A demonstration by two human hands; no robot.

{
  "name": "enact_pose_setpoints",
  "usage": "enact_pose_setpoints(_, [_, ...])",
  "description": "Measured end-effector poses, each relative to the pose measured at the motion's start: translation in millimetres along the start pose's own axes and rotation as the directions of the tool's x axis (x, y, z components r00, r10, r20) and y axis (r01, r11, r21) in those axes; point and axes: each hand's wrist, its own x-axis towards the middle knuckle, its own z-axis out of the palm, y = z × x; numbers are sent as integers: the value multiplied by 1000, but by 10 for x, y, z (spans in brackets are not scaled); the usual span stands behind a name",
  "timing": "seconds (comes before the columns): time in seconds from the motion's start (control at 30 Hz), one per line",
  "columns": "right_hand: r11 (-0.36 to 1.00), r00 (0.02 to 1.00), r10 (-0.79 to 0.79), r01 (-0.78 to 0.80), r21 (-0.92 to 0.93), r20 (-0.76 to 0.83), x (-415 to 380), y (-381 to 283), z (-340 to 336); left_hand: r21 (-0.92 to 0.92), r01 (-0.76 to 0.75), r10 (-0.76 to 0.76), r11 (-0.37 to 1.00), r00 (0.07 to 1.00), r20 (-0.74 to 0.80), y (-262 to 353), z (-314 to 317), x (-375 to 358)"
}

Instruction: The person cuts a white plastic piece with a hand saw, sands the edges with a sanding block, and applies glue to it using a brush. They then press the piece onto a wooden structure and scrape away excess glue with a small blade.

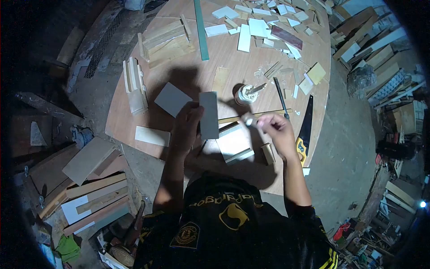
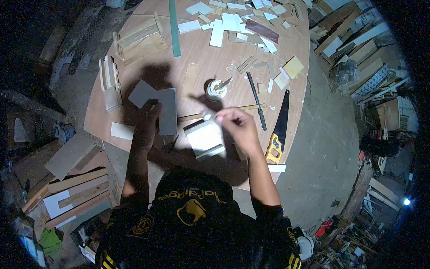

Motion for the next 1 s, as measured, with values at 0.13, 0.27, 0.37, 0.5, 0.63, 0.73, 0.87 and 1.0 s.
enact_pose_setpoints(0.13, [997, 974, 41, -54, -56, -222, 404, 519, -175, 20, -27, 28, 999, 999, -33, -265, -116, 57])
enact_pose_setpoints(0.27, [990, 946, -64, 20, -140, -318, 623, 826, -47, -30, 33, -35, 999, 997, -64, -316, -127, 1])
enact_pose_setpoints(0.37, [972, 918, -167, 94, -214, -359, 711, 960, 26, -8, 41, -41, 999, 996, -84, -302, -137, -33])
enact_pose_setpoints(0.5, [765, 801, -502, 236, -600, -325, 796, 983, 160, 19, -47, 48, 999, 994, -99, -430, -180, 31])
enact_pose_setpoints(0.63, [572, 739, -638, 268, -776, -215, 850, 1143, 185, 78, 52, -47, 996, 997, -65, -320, -219, 7])
enact_pose_setpoints(0.73, [535, 703, -687, 322, -781, -181, 883, 1272, 176, 33, 53, -49, 998, 992, -112, -345, -214, 20])
enact_pose_setpoints(0.87, [490, 681, -717, 340, -803, -150, 894, 1375, 163, 31, 9, -7, 999, 997, -72, -411, -269, 62])
enact_pose_setpoints(1.0, [489, 688, -713, 348, -800, -137, 897, 1410, 192, 63, 95, -93, 993, 995, -42, -370, -276, 82])
